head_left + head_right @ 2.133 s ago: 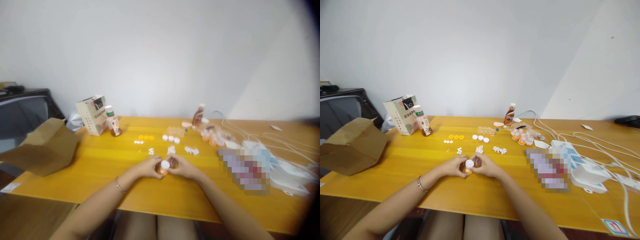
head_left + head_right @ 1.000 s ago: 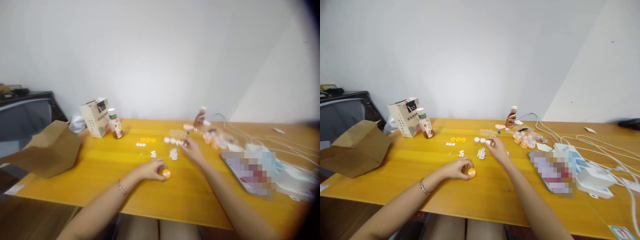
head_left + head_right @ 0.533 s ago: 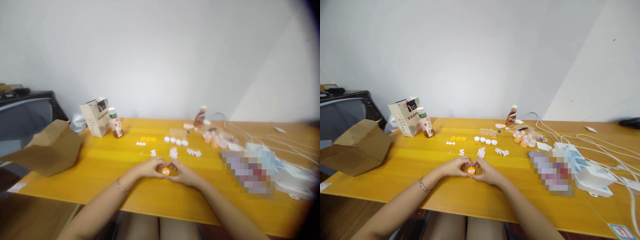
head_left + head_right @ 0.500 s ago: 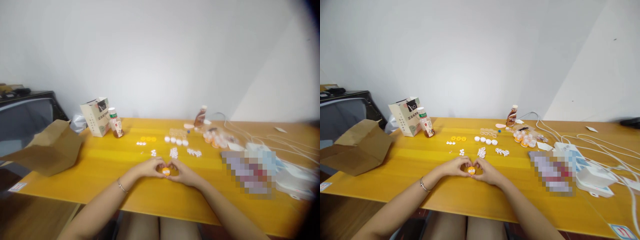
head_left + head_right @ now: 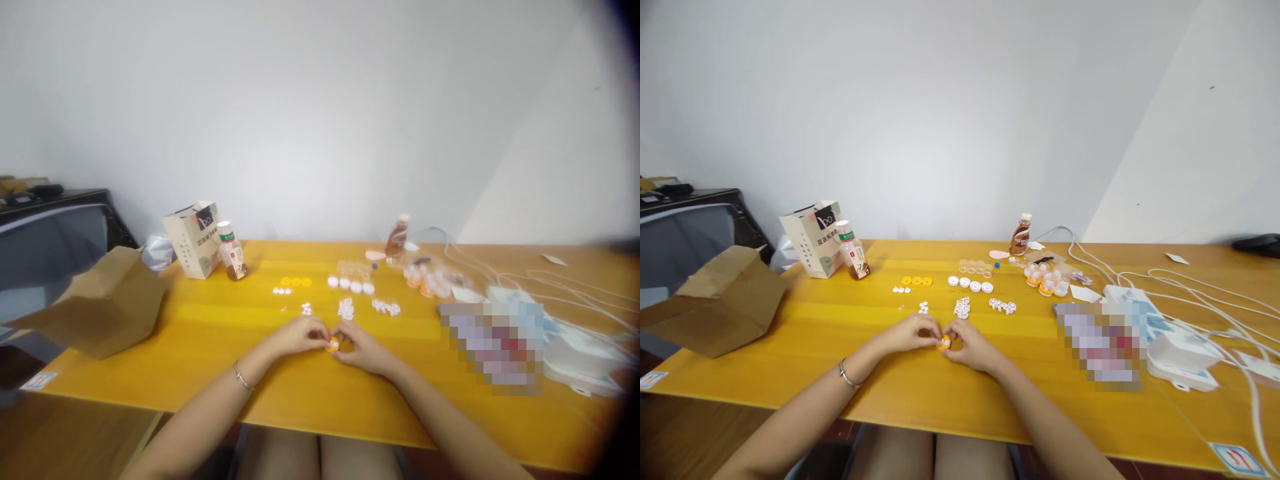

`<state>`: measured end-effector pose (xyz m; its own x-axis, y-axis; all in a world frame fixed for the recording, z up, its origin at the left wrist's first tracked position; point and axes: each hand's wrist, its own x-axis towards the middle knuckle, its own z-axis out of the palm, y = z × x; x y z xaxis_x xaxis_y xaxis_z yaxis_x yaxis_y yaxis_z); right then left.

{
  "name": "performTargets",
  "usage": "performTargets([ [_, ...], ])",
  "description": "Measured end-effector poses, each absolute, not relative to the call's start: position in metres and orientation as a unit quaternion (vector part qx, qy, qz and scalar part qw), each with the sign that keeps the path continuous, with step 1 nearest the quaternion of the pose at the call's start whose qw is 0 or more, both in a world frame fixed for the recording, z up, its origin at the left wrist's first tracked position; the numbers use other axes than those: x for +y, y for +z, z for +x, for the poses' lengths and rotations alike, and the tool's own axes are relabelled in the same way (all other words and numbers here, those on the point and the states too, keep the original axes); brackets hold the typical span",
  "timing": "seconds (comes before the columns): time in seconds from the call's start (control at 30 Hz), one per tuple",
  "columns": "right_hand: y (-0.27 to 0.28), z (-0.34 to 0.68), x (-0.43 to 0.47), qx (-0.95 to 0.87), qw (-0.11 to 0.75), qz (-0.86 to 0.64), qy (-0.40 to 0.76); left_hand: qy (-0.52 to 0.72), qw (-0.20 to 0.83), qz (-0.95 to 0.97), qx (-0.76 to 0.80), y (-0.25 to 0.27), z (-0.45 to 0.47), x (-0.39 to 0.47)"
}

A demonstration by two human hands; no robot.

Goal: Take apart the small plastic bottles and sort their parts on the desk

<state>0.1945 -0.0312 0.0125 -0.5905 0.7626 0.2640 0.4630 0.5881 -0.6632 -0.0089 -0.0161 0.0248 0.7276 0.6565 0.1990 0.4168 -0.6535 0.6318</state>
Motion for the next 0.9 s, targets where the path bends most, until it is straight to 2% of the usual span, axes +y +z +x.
performTargets([
  [0.43, 0.008, 0.192, -0.028, -0.843, 0.288, -0.364, 0.271, 0.191, 0.242, 0.884, 0.351, 0.021, 0.001, -0.014],
  [0.77, 0.003, 0.191, -0.026, -0.841, 0.298, -0.366, 0.265, 0.148, 0.085, 0.927, 0.333, 0.024, 0.005, -0.021],
  [0.9, 0.003, 0.191, -0.026, -0.84, 0.293, -0.371, 0.266, 0.19, 0.084, 0.922, 0.326, 0.022, -0.001, -0.017],
])
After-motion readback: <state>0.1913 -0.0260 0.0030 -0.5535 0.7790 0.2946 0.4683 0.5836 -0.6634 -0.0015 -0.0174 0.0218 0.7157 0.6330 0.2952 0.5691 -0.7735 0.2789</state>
